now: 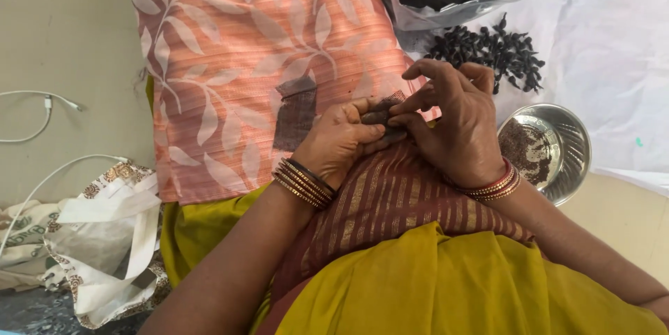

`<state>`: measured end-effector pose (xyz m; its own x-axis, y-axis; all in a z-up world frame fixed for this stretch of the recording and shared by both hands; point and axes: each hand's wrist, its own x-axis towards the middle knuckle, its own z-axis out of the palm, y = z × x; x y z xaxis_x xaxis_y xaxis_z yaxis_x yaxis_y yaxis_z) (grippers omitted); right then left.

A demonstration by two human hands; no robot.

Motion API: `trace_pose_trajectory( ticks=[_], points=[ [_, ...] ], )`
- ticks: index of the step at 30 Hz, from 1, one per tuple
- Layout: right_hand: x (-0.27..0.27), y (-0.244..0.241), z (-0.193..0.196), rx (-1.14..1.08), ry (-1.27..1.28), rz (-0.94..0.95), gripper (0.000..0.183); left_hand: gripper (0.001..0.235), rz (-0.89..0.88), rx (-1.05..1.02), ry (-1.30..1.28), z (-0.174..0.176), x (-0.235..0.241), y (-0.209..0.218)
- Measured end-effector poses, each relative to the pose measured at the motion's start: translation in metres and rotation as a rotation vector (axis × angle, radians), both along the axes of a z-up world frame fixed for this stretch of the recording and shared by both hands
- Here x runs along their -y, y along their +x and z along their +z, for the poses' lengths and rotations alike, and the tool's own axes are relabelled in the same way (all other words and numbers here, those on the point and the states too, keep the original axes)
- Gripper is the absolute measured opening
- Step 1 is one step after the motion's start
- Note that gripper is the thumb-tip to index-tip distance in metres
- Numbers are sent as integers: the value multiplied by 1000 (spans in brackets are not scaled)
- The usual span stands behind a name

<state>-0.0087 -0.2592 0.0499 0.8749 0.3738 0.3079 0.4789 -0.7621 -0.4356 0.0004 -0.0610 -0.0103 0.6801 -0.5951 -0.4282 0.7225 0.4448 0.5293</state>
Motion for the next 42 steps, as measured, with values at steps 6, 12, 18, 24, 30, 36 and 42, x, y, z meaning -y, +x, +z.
trace_pose_trajectory(
  ticks=[6, 12, 18, 24, 30, 36, 42],
  points=[
    [-5, 2, 6, -36, 4, 43, 74, 43, -3, 17, -47, -8, -3, 0],
    [-8, 4, 7, -95, 14, 0, 76, 43, 7, 24, -80, -16, -4, -1],
    [-7, 6, 6, -120, 44, -6, 80, 40, 13, 25, -68, -21, -3, 0],
    [-7, 6, 10, -153, 64, 18, 80, 39, 1, -25, -21, 2, -5, 4],
    [9, 9, 0, -327, 301, -110, 60, 35, 43, 10, -85, -3, -15, 6],
    [98, -7, -24, -292, 253, -339, 36, 42, 234, -52, 69, 24, -71, 12],
    [108, -18, -13, -478, -794, -443, 15, 34, 395, 35, 11, 23, -108, 5]
  ],
)
